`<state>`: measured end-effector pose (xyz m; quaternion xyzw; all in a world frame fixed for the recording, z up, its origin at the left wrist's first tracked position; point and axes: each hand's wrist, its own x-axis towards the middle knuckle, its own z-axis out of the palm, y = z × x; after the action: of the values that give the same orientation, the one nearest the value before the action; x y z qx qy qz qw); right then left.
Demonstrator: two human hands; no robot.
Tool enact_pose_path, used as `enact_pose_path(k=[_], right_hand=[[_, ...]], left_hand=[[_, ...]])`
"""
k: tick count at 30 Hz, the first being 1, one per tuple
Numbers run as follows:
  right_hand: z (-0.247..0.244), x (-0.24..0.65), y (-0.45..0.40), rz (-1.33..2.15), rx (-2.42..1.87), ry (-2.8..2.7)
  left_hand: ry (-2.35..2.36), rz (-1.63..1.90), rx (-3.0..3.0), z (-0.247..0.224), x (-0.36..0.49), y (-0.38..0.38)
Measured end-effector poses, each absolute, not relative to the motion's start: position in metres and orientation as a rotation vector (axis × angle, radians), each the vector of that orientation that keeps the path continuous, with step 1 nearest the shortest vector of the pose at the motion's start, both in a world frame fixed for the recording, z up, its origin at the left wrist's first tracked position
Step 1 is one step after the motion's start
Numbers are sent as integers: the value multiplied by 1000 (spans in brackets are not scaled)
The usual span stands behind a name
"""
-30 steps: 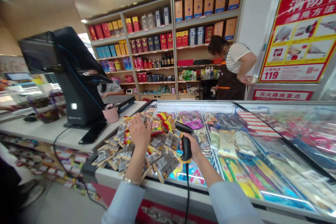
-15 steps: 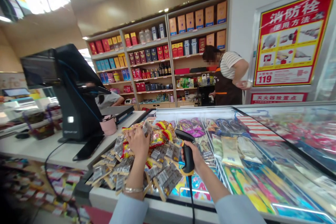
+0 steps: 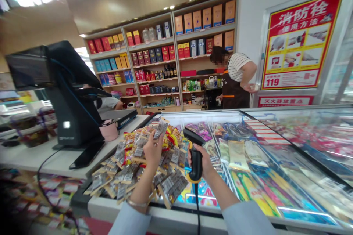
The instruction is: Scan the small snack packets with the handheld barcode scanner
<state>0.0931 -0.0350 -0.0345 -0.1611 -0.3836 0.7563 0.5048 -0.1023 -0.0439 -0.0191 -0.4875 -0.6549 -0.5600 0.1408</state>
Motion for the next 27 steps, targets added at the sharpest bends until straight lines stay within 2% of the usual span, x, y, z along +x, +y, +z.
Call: enact_pose_path(k=[27], right_hand=[[-38,93,-34,1887,-438,-918]], left_hand=[[-1934,-1503,-1377,-23,-109,-41]])
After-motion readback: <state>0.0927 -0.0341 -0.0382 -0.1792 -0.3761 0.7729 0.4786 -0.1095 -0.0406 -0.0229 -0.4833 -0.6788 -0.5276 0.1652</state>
